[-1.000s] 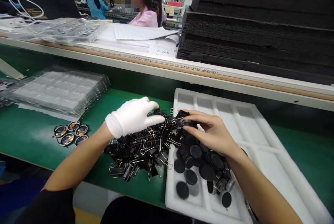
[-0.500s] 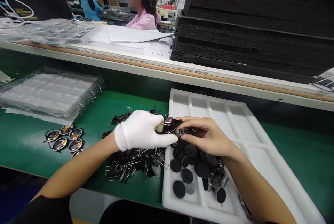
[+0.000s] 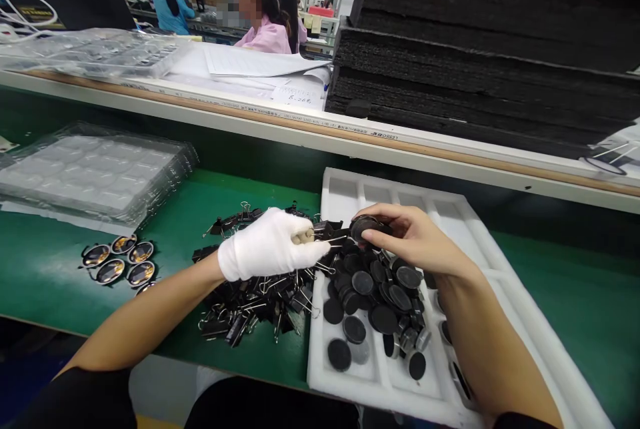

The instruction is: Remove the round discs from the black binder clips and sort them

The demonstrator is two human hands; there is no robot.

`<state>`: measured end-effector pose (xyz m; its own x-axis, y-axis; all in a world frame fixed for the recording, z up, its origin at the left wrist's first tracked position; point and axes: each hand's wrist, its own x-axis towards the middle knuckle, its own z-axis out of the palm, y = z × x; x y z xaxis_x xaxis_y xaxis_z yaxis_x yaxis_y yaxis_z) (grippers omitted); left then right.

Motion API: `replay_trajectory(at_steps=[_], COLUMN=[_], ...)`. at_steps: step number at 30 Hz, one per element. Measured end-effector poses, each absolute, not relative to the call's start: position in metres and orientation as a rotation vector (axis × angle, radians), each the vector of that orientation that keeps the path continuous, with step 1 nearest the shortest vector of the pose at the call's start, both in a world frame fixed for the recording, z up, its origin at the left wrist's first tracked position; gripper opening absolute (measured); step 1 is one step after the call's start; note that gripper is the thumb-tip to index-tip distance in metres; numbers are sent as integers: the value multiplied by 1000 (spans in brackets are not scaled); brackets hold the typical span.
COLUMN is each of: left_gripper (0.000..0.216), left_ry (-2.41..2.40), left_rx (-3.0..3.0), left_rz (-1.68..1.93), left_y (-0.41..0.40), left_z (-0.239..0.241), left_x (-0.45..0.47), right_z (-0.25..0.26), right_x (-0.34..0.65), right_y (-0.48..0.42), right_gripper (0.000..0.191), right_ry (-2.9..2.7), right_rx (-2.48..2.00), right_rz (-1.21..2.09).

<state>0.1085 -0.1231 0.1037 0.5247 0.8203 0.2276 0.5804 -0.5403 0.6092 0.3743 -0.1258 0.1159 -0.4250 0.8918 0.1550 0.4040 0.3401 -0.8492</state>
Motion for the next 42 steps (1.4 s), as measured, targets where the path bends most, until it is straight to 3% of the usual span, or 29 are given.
replay_trajectory(at_steps=[18,20,25,27,31,32,37,42], left_gripper=[36,35,65,57,41,41,41,52], left_ry=[1105,1091,936,952,1060,1073,1169,1566], left_rx=[2261,2209,1732,1728,1968,2021,2297,2594], left_rz=[591,550,440,473,580,564,426,328], left_y=[-127,-127,-125,-125,-124,-123,-119,-117], left_z=[99,100,102,105,114,115,110,107], left_x=[111,110,111,111,105,104,101,92], right_z=[107,106,98,96,100,103,120,94], right_x=[368,367,366,365,359,356,350,387], right_y=[-129,-129,-130,-131,-133,-134,-116,-32], right_gripper=[22,20,17,25,93,95,29,26], right_ry=[-2105,-2113,-2212,-2259,-2256,-2245,-2302,-2268], right_rx=[-1064,-1047,-849,-822,-845,-878,-1123,-1387], right_rz=[976,872,274,80,123,222,731,665])
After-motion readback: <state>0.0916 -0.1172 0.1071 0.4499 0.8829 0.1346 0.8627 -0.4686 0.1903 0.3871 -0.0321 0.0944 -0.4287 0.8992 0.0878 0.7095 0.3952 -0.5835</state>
